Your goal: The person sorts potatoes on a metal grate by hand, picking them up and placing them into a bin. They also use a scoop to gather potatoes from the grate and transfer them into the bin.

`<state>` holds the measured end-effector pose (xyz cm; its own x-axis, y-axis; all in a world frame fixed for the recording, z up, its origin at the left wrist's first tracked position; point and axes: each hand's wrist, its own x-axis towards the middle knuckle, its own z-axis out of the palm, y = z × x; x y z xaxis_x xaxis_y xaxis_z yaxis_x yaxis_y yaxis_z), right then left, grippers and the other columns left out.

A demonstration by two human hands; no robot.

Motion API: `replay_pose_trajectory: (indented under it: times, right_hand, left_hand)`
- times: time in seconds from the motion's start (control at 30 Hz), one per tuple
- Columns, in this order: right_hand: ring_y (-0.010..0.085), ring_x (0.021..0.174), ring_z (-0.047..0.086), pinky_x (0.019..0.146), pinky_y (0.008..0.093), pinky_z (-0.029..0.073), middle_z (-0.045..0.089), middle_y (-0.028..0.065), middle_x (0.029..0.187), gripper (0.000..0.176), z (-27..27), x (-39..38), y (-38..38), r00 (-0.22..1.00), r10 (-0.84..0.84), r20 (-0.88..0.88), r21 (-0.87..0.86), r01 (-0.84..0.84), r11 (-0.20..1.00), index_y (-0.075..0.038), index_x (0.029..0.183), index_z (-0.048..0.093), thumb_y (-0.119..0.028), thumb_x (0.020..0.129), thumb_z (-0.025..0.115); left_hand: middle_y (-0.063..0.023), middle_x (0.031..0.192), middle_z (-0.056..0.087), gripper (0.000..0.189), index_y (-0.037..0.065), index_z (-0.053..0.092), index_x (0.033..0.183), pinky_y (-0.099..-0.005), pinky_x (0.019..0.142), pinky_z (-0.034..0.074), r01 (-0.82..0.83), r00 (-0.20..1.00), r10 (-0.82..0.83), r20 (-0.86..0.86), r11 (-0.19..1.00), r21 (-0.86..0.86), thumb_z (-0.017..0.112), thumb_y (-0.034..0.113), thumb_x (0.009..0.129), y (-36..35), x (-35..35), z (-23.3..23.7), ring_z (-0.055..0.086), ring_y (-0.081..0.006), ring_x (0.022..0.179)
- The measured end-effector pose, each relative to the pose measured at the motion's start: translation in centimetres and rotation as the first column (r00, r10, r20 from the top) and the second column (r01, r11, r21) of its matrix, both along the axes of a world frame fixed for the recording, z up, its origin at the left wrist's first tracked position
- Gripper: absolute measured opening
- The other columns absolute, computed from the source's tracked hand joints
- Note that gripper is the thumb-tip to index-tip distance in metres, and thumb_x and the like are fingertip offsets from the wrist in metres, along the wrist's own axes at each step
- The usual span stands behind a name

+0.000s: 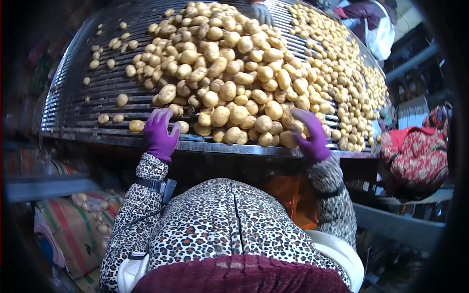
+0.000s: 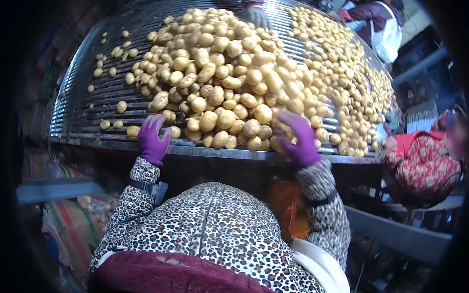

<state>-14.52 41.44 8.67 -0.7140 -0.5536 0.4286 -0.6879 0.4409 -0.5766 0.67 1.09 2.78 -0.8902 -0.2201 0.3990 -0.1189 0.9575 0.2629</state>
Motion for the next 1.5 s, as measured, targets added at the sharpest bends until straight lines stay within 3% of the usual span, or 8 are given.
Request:
replay_pose_trajectory:
  times: [0.23, 0.7, 0.9, 1.13, 1.23, 1.4, 1.43, 1.5]
  right_hand:
    - [0.032, 0.118, 0.052, 0.097, 0.0499, 0.042, 0.059, 0.0082, 0.116, 0.031, 1.9, -4.5, -17.6, 0.781, 0.547, -0.3, 0.596, -0.295, 0.747, -0.018, 0.109, 0.063, -0.03, 0.08, 0.064]
    - [0.0402, 0.136, 0.032, 0.109, 0.0606, 0.026, 0.039, 0.0054, 0.145, 0.074, 0.5, -12.6, -16.5, 0.799, 0.525, -0.293, 0.68, -0.212, 0.702, -0.032, 0.132, 0.048, -0.048, 0.066, 0.076]
    - [0.0366, 0.126, 0.044, 0.101, 0.056, 0.037, 0.046, 0.0159, 0.139, 0.06, 0.5, -18.5, -12.3, 0.911, 0.263, -0.317, 0.714, 0.047, 0.698, -0.031, 0.132, 0.048, -0.043, 0.077, 0.068]
    - [0.0398, 0.145, 0.017, 0.115, 0.0597, 0.014, 0.023, 0.0085, 0.157, 0.069, 3.4, -26.7, -9.2, 0.969, -0.247, -0.025, 0.973, 0.08, 0.216, -0.039, 0.15, 0.022, -0.055, 0.089, 0.051]
    - [0.0376, 0.143, 0.025, 0.114, 0.0538, 0.024, 0.027, 0.0112, 0.155, 0.067, 3.1, -29.4, -8.7, 0.932, -0.329, -0.151, 0.969, 0.206, 0.138, -0.031, 0.148, 0.03, -0.05, 0.089, 0.054]
    - [0.0366, 0.114, 0.054, 0.096, 0.042, 0.045, 0.058, 0.0159, 0.124, 0.045, 5.0, -23.8, -15.2, 0.933, 0.245, -0.262, 0.672, -0.006, 0.74, -0.016, 0.124, 0.058, -0.016, 0.081, 0.067]
    - [0.0261, 0.089, 0.061, 0.081, 0.0374, 0.052, 0.062, 0.0079, 0.094, 0.022, 2.9, -22.5, -17.8, 0.799, 0.352, -0.487, 0.46, -0.108, 0.881, -0.019, 0.105, 0.064, -0.017, 0.083, 0.062]
    - [0.0323, 0.12, 0.051, 0.102, 0.0534, 0.04, 0.054, 0.0111, 0.128, 0.033, 4.1, -16.1, -22.2, 0.761, 0.606, -0.233, 0.63, -0.356, 0.69, -0.025, 0.121, 0.059, -0.032, 0.089, 0.058]
  left_hand:
    - [-0.0093, 0.124, 0.059, 0.044, 0.008, 0.06, 0.119, -0.0473, 0.103, 0.037, -0.09, 0.996, 0.09, 0.012, 0.996, 0.019, 0.069, 0.029, 0.081, 0.2, 0.1, 0.4, 0.047, -0.0322, 0.124]
    - [-0.0102, 0.125, 0.058, 0.042, 0.006, 0.061, 0.117, -0.0479, 0.104, 0.036, -0.101, 0.995, 0.1, 0.029, 0.995, 0.029, 0.07, 0.023, 0.079, 0.6, -0.1, 1.3, 0.047, -0.0317, 0.125]
    - [-0.0089, 0.126, 0.058, 0.041, 0.007, 0.061, 0.117, -0.0479, 0.104, 0.035, -0.114, 0.992, 0.113, 0.048, 0.993, 0.016, 0.069, 0.022, 0.08, 0.8, -0.3, 1.6, 0.047, -0.0311, 0.126]
    - [-0.0087, 0.125, 0.058, 0.041, 0.007, 0.06, 0.118, -0.0474, 0.103, 0.036, -0.173, 0.984, 0.171, 0.043, 0.984, 0.049, 0.069, 0.019, 0.079, 0.9, -0.8, 2.2, 0.048, -0.0314, 0.125]
    - [-0.0092, 0.125, 0.058, 0.042, 0.006, 0.06, 0.118, -0.0469, 0.103, 0.037, -0.169, 0.985, 0.167, 0.039, 0.985, 0.039, 0.069, 0.017, 0.078, 0.7, -0.8, 2.3, 0.049, -0.0314, 0.124]
    - [-0.01, 0.125, 0.059, 0.041, 0.006, 0.06, 0.117, -0.0472, 0.103, 0.037, -0.168, 0.985, 0.166, 0.047, 0.985, 0.032, 0.068, 0.016, 0.078, 1.0, -0.9, 2.3, 0.049, -0.0317, 0.124]
    - [-0.0103, 0.124, 0.059, 0.041, 0.005, 0.06, 0.117, -0.0476, 0.103, 0.036, -0.16, 0.986, 0.158, 0.044, 0.986, 0.045, 0.068, 0.017, 0.078, 0.8, -0.9, 1.9, 0.048, -0.0319, 0.125]
    - [-0.0105, 0.124, 0.058, 0.041, 0.005, 0.06, 0.117, -0.0479, 0.104, 0.036, -0.147, 0.988, 0.145, 0.049, 0.988, 0.054, 0.068, 0.017, 0.078, 0.9, -0.9, 2.3, 0.048, -0.0321, 0.125]
